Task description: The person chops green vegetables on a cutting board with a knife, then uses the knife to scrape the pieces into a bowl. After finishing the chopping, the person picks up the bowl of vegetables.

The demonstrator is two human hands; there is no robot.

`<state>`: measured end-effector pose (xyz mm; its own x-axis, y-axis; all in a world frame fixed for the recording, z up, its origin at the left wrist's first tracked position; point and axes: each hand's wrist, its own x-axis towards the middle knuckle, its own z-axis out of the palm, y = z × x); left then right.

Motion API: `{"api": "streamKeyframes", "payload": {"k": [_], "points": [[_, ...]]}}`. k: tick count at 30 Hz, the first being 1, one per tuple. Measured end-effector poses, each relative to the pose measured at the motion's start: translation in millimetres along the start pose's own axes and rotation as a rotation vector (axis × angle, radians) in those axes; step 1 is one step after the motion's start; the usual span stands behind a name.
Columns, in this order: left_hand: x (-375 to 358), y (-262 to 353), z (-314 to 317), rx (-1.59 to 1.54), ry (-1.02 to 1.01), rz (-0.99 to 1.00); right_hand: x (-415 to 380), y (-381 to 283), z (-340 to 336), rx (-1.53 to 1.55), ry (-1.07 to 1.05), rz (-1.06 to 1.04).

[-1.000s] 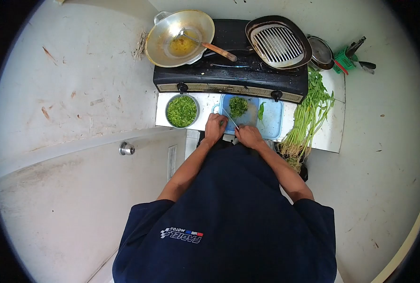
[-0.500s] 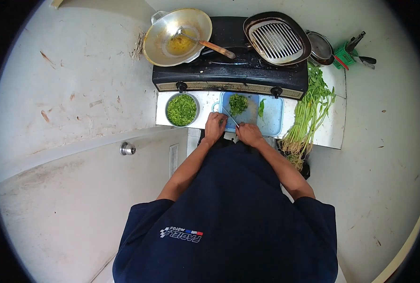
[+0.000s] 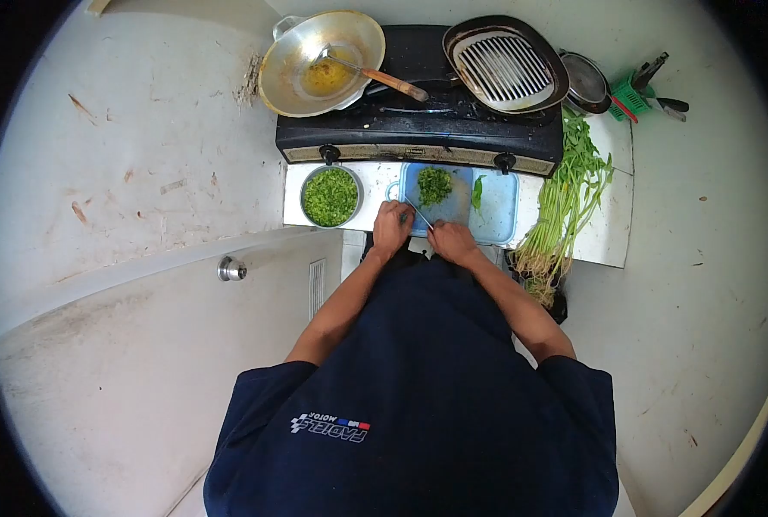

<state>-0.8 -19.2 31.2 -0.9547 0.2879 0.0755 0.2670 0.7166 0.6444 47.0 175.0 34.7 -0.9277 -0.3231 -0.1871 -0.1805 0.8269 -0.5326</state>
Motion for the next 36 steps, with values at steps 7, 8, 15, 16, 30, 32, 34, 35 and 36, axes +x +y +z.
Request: {"api": "streamKeyframes", "payload": {"k": [7, 8, 15, 16, 30, 32, 34, 35, 36], "points": [[-3.9, 6.3, -2.8, 0.000, 0.038, 0.020, 0.7, 0.4, 2.6, 0.007, -0.006, 0.037], [-4.4, 6.6, -3.3, -0.003, 0.043, 0.021, -1.3, 1.1, 2.7, 0.007, -0.003, 0.042], [-2.0, -2.8, 5.0, -0.118, 0.027, -0.113, -0.9, 0.3, 1.2, -0.001, -0.001, 0.067], [-2.2, -3.2, 4.5, -0.118, 0.022, -0.110, -0.5, -0.7, 1.2, -0.005, -0.014, 0.067], [-9.6, -0.6, -4.0, 0.026, 0.026, 0.035, 1.9, -2.4, 6.9, -0.008, -0.012, 0.050], [-10.0, -2.9, -3.3, -0.006, 0.050, 0.048, 0.4, -0.7, 6.8, -0.001, -0.013, 0.057], [-9.0, -1.6, -2.4, -0.028, 0.065, 0.044, 0.5, -1.4, 3.7, -0.005, -0.023, 0.064], [-9.3, -0.9, -1.7, -0.033, 0.067, 0.032, 0.9, -2.1, 2.7, -0.011, -0.033, 0.067], [-9.4, -1.9, -0.8, -0.037, 0.069, 0.021, 1.4, -2.2, 3.0, -0.018, -0.041, 0.071]]}}
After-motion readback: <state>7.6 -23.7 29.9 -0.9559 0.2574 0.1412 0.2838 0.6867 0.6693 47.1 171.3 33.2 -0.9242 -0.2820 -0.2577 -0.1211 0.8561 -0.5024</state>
